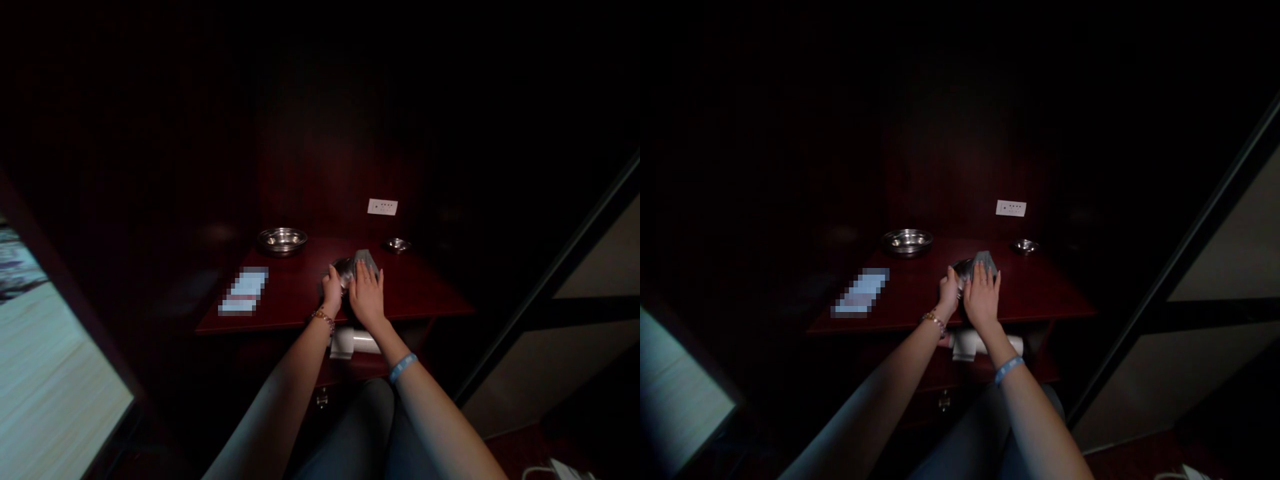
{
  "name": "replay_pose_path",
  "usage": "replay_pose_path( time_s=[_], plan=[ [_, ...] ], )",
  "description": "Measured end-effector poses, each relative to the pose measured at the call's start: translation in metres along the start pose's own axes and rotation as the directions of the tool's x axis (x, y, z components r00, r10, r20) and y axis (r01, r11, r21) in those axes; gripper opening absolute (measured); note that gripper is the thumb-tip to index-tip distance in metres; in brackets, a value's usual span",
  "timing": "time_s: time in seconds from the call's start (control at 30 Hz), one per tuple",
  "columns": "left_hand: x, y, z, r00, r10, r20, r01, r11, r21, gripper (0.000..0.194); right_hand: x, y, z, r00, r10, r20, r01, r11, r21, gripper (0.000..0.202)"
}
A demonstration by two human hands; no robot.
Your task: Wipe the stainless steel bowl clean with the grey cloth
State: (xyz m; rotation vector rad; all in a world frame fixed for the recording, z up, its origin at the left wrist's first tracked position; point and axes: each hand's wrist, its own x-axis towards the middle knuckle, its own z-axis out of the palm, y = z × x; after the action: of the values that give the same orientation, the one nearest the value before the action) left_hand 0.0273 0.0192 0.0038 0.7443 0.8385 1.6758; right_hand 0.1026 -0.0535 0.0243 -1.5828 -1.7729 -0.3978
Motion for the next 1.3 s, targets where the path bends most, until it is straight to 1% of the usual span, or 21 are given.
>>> replay_pose_path(
  time_s=[0.1, 0.17, 0.33, 0.4, 0.47, 0.53, 0.6, 0.73, 0.87, 1.03, 1.17, 1.3],
  plan=[
    [-0.001, 0.002, -0.002, 1.0, 0.018, -0.006, -0.018, 0.999, 0.043, 0.05, 0.002, -0.006, -0.003, 0.997, -0.078, 0.028, 0.078, 0.997, 0.017, 0.054],
    [-0.002, 0.002, -0.004, 1.0, 0.028, 0.008, -0.028, 0.999, 0.045, 0.049, 0.005, -0.007, -0.005, 0.991, -0.13, 0.044, 0.129, 0.991, 0.033, 0.054],
    [0.0, -0.002, -0.003, 0.999, 0.007, 0.053, -0.005, 0.999, -0.043, 0.045, 0.018, -0.001, -0.009, 0.962, -0.249, 0.11, 0.243, 0.968, 0.063, 0.05],
    [0.001, -0.004, -0.002, 0.999, -0.021, 0.048, 0.024, 0.998, -0.065, 0.047, 0.026, 0.003, -0.01, 0.95, -0.273, 0.149, 0.265, 0.961, 0.077, 0.049],
    [0.003, -0.006, -0.001, 0.998, -0.05, 0.03, 0.051, 0.996, -0.069, 0.049, 0.034, 0.009, -0.01, 0.943, -0.273, 0.191, 0.259, 0.961, 0.097, 0.048],
    [0.004, -0.007, -0.001, 0.998, -0.068, 0.004, 0.068, 0.996, -0.063, 0.049, 0.042, 0.016, -0.008, 0.943, -0.243, 0.228, 0.22, 0.968, 0.12, 0.048],
    [0.006, -0.009, -0.001, 0.997, -0.079, -0.015, 0.078, 0.995, -0.062, 0.05, 0.048, 0.024, -0.005, 0.948, -0.184, 0.259, 0.151, 0.979, 0.14, 0.048],
    [0.009, -0.012, -0.001, 0.995, -0.082, -0.049, 0.08, 0.996, -0.049, 0.054, 0.051, 0.039, 0.0, 0.952, -0.056, 0.3, 0.008, 0.987, 0.159, 0.048],
    [0.012, -0.015, -0.001, 0.996, -0.062, -0.07, 0.06, 0.998, -0.024, 0.054, 0.043, 0.052, 0.0, 0.949, 0.029, 0.313, -0.086, 0.982, 0.17, 0.05],
    [0.013, -0.016, -0.002, 0.997, -0.041, -0.058, 0.042, 0.999, 0.009, 0.053, 0.03, 0.063, 0.003, 0.945, 0.104, 0.311, -0.176, 0.961, 0.215, 0.054],
    [0.012, -0.013, -0.003, 0.998, -0.023, -0.055, 0.024, 1.0, 0.012, 0.053, 0.016, 0.072, 0.01, 0.947, 0.145, 0.287, -0.236, 0.92, 0.312, 0.056],
    [0.01, -0.01, -0.002, 0.998, -0.02, -0.061, 0.02, 1.0, 0.003, 0.052, 0.002, 0.082, 0.021, 0.957, 0.189, 0.22, -0.273, 0.844, 0.462, 0.057]
  ],
)
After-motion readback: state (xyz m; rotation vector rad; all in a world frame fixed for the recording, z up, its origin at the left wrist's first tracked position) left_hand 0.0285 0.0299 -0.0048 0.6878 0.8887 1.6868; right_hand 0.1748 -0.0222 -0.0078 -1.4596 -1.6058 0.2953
